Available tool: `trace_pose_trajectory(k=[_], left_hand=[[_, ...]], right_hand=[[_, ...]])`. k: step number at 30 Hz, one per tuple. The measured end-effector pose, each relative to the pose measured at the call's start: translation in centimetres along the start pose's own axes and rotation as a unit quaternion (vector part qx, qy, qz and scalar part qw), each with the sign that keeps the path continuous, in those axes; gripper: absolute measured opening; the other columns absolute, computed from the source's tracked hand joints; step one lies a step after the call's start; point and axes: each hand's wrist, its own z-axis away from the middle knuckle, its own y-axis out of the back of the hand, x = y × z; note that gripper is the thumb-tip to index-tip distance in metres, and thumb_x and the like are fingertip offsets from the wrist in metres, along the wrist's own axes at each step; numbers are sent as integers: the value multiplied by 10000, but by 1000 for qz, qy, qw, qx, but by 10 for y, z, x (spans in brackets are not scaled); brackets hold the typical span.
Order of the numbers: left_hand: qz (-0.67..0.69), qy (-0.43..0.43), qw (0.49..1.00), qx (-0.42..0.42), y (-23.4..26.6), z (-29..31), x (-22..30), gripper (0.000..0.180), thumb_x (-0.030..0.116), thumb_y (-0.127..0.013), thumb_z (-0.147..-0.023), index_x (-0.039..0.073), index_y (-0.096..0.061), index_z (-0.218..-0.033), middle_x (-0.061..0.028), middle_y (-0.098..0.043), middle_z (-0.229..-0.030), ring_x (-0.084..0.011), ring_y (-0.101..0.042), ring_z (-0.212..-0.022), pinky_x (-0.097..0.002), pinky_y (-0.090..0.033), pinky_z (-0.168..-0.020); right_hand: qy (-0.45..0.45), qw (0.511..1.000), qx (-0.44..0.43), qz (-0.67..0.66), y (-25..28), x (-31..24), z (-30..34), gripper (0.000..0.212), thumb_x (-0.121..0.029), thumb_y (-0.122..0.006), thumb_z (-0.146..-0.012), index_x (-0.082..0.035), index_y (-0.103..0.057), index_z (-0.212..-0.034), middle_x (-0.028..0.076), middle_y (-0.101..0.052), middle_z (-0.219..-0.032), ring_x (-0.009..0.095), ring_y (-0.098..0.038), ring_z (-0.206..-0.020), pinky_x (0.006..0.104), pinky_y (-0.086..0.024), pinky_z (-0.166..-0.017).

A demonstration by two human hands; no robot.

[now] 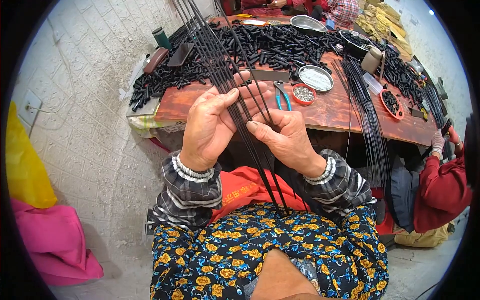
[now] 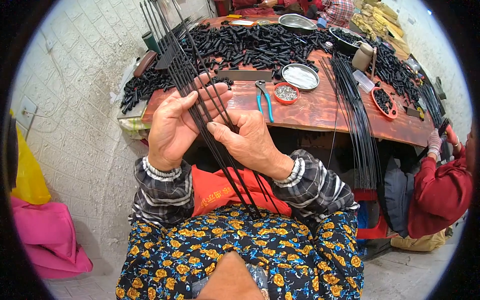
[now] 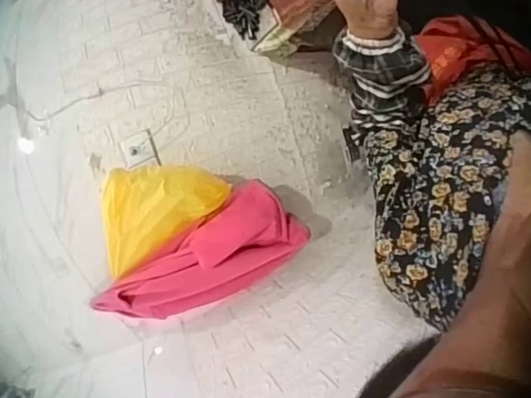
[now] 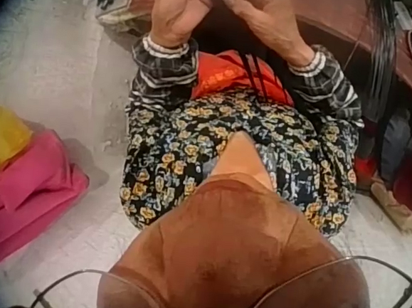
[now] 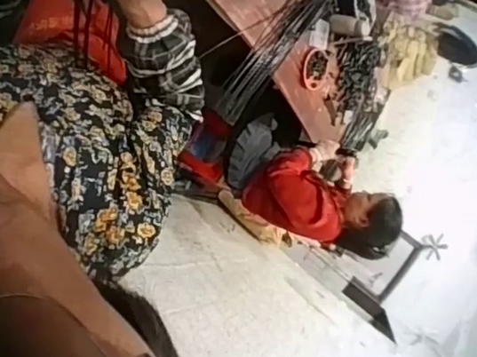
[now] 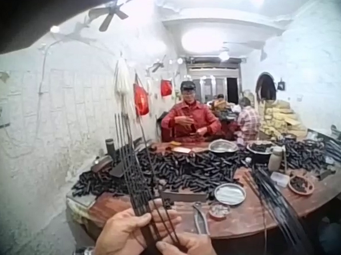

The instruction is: Assembling bundles of black rods into plastic components and trimming them with pliers.

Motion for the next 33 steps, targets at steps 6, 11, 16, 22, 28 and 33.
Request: trace_pose_trajectory(k=[6, 11, 16, 22, 28, 33], left_hand=[[28, 5, 1000, -11, 3, 0, 2, 398, 98, -389, -975, -69, -360, -1335, -303, -453, -1315, -430, -448, -1257, -502, -381, -1071], [28, 3, 999, -28, 3, 0, 5, 415, 81, -400, -963, -77, -341, -1342, -317, -451, -1312, -428, -448, -1259, -491, -377, -1077], [41, 17, 999, -20, 5, 1, 6, 431, 76, -401, -958, -85, -324, -1351, -328, -475, -1294, -421, -478, -1235, -491, -370, -1083], [42, 15, 999, -11, 2, -2, 5, 372, 78, -446, -957, -82, -390, -1288, -290, -552, -1214, -392, -555, -1155, -474, -452, -1004], [62, 54, 996, -20, 3, -6, 0, 349, 93, -448, -960, -81, -431, -1262, -269, -566, -1209, -346, -588, -1121, -448, -475, -978], [-28, 50, 998, -19, 6, -28, 2, 361, 131, -421, -988, -51, -429, -1300, -253, -574, -1208, -381, -562, -1149, -481, -456, -1001]], right_hand=[[15, 999, 36, -17, -3, 4, -1, 154, -125, -657, -894, 26, -681, -892, -33, -627, -747, 28, -531, -677, 197, -443, -592], [47, 998, 50, -9, 1, 1, -4, 160, -139, -643, -907, 15, -669, -871, -48, -600, -718, 20, -517, -634, 186, -417, -554], [29, 994, 95, -47, 11, -1, -9, 186, -176, -599, -940, -3, -619, -876, -22, -583, -698, 41, -541, -578, 184, -418, -506], [-6, 993, 81, -85, 12, -1, -5, 184, -171, -571, -953, 4, -584, -900, 34, -611, -737, 80, -580, -559, 201, -454, -482], [0, 996, 40, -85, 2, 1, -4, 186, -160, -545, -968, 3, -586, -887, 33, -619, -748, 76, -587, -571, 199, -453, -499], [-37, 992, 12, -123, -8, 13, 0, 214, -214, -551, -971, -9, -560, -908, 24, -591, -712, 103, -612, -613, 227, -520, -572]])
